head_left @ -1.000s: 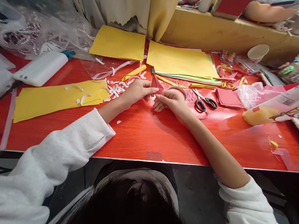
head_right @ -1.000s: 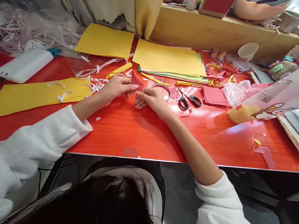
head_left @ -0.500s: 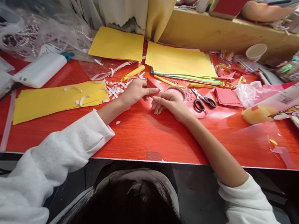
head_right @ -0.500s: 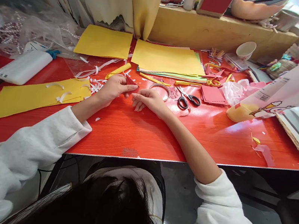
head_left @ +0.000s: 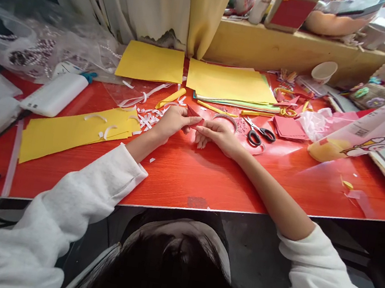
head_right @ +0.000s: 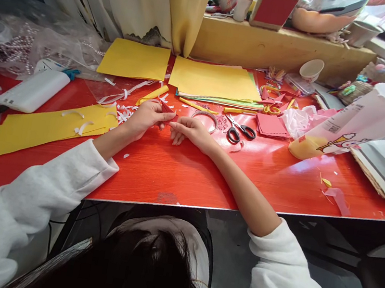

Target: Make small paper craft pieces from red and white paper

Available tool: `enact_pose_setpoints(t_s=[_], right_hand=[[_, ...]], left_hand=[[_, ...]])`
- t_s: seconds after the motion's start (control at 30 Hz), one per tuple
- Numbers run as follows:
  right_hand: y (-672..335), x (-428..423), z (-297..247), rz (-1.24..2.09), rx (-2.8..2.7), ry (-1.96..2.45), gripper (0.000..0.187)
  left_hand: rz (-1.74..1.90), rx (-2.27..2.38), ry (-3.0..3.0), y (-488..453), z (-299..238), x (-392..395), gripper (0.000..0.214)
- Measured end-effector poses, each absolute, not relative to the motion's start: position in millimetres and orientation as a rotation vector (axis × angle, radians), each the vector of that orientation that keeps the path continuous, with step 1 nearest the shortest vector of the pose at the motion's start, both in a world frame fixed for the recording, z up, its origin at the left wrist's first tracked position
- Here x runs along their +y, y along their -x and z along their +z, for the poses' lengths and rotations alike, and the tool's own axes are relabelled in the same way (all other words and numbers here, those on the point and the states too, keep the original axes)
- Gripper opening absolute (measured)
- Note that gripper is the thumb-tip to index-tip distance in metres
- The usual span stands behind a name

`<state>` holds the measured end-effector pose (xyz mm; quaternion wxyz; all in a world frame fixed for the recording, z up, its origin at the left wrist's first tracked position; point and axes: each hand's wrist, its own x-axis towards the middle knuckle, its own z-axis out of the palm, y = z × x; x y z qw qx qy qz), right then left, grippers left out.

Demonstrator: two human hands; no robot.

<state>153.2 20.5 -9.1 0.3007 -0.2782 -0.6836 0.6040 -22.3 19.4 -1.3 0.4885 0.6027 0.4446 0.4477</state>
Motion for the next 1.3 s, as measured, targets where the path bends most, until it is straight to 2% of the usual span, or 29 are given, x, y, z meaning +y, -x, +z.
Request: enact_pose_setpoints(t_s=[0.17,0.47,0.97,1.3], right_hand=[[-154,19,-7,1.584,-1.810,0.709,0.037],[-154,21,-8,1.527,-1.838,0.673,0.033],[-158,25,-3,1.600,-1.997,0.844,0.027],[-160,29,-4,1.589,-2.080,0.844,0.031]], left_hand=[[1.059,1.023,-1.469,23,-1,20,0.037],[1.049,1.052,-1.461,25,-5,21,0.028],[1.047,1.092,-1.540,18,3,13,0.028],[1.063,1.098,-1.510,20,-1,14,0.040]])
